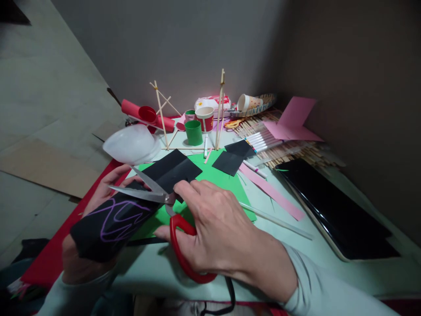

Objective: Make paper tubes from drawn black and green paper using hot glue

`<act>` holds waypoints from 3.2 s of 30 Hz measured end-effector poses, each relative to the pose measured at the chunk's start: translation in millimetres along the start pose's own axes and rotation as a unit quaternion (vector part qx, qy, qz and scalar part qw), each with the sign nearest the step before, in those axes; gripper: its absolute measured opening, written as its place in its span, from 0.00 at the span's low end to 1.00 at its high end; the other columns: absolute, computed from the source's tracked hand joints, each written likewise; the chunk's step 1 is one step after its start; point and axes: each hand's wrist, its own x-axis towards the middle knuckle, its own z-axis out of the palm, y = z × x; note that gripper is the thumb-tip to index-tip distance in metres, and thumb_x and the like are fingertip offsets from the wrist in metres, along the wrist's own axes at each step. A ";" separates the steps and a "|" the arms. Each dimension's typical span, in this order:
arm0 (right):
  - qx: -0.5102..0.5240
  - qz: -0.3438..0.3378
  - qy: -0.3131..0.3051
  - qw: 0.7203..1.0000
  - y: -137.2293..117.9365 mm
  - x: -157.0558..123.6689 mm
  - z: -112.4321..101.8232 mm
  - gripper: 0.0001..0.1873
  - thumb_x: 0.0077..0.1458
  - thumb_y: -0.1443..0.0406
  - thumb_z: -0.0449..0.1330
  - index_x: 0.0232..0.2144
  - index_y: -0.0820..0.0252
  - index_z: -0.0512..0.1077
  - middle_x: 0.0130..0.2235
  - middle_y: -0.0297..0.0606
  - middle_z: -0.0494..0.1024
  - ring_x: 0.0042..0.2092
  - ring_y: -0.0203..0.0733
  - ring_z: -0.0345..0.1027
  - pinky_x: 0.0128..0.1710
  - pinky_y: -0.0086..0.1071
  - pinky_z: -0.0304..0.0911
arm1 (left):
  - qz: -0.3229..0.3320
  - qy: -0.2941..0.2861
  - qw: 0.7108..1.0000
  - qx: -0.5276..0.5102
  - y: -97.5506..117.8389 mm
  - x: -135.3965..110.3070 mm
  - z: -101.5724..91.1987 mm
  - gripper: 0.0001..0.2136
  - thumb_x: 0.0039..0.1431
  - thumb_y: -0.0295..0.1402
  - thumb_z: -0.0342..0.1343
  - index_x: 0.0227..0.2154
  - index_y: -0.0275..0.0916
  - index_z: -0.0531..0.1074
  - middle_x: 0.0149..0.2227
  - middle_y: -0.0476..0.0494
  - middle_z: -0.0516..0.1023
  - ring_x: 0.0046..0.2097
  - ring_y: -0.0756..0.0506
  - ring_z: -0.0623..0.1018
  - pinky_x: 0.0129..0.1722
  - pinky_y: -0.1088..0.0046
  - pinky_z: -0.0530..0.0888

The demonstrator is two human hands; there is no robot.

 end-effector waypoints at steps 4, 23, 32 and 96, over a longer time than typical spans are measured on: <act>-0.007 -0.001 -0.004 1.000 0.9 -0.1 0.9 0.16 0.62 0.53 0.62 0.39 0.60 0.69 0.33 0.37 0.73 0.34 0.43 0.64 0.34 0.36 0.58 | -0.001 0.024 1.000 0.009 2.1 1.0 4.5 0.22 0.52 0.38 0.70 0.51 0.46 0.78 0.48 0.45 0.85 0.45 0.43 0.86 0.41 0.77 0.83; -0.025 -0.009 -0.038 0.999 5.4 -1.9 -1.1 0.13 0.64 0.63 0.56 0.30 0.54 0.55 0.27 0.28 0.60 0.27 0.36 0.53 0.29 0.33 0.46 | -0.006 0.039 0.999 0.014 4.1 1.7 8.4 0.25 0.46 0.41 0.74 0.50 0.44 0.78 0.45 0.44 0.85 0.43 0.45 0.85 0.39 0.80 0.83; -0.064 -0.036 -0.047 0.996 8.9 -4.2 0.2 0.07 0.64 0.67 0.53 0.33 0.55 0.59 0.27 0.29 0.63 0.25 0.36 0.54 0.27 0.33 0.49 | -0.029 0.036 0.999 0.012 2.4 -0.7 3.7 0.31 0.44 0.40 0.73 0.54 0.43 0.75 0.50 0.41 0.83 0.47 0.43 0.84 0.41 0.78 0.82; 0.526 0.228 0.059 0.817 10.6 16.6 -3.3 0.27 0.52 0.52 0.73 0.44 0.51 0.63 0.34 0.26 0.77 0.26 0.35 0.77 0.24 0.25 0.69 | -0.054 0.016 0.998 -0.006 2.1 6.9 29.6 0.22 0.53 0.38 0.63 0.52 0.42 0.79 0.54 0.40 0.83 0.55 0.33 0.82 0.51 0.61 0.83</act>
